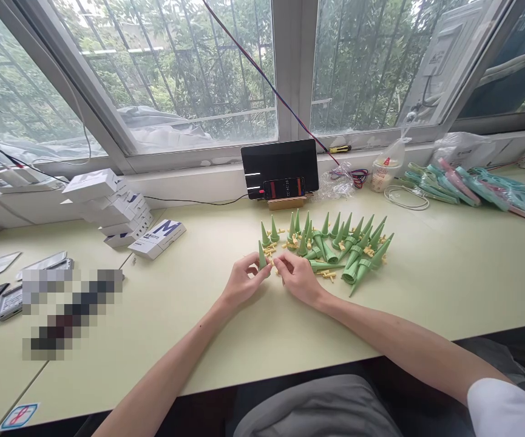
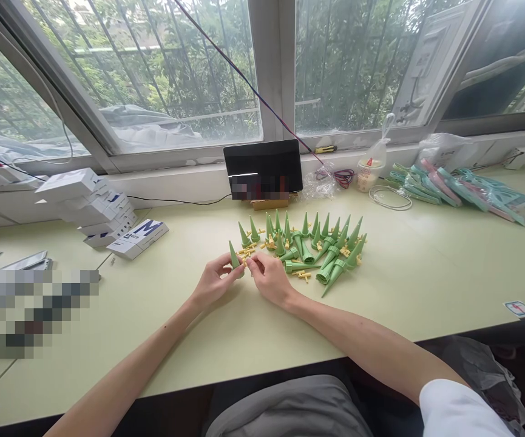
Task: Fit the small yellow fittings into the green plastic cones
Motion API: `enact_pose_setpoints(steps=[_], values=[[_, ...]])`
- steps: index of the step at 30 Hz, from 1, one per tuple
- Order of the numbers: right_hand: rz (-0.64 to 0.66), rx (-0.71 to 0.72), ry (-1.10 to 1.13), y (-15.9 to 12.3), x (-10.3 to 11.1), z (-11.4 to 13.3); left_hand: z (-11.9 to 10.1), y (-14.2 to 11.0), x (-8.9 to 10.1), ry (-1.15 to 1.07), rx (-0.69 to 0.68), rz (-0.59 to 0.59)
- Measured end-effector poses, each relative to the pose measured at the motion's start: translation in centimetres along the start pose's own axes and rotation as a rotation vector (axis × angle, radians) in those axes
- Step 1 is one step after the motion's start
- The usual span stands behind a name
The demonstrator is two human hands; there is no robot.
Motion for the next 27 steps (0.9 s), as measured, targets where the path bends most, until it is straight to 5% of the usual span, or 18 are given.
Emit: enact_pose_setpoints(steps=[27], values=[[0.01, -0.004, -0.008, 0.03, 0.08, 0.12, -0.41, 0.08, 0.06, 0.026, -0.015, 0.007]])
Point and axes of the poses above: each hand's wrist, its own y-axis towards the middle knuckle, its own x-axis out of the back of the hand, z = x × y, the point moved 6 cm from there along y, towards the middle knuckle, and after that the axes turned 9 degrees about -x, right-handed, at the moved point
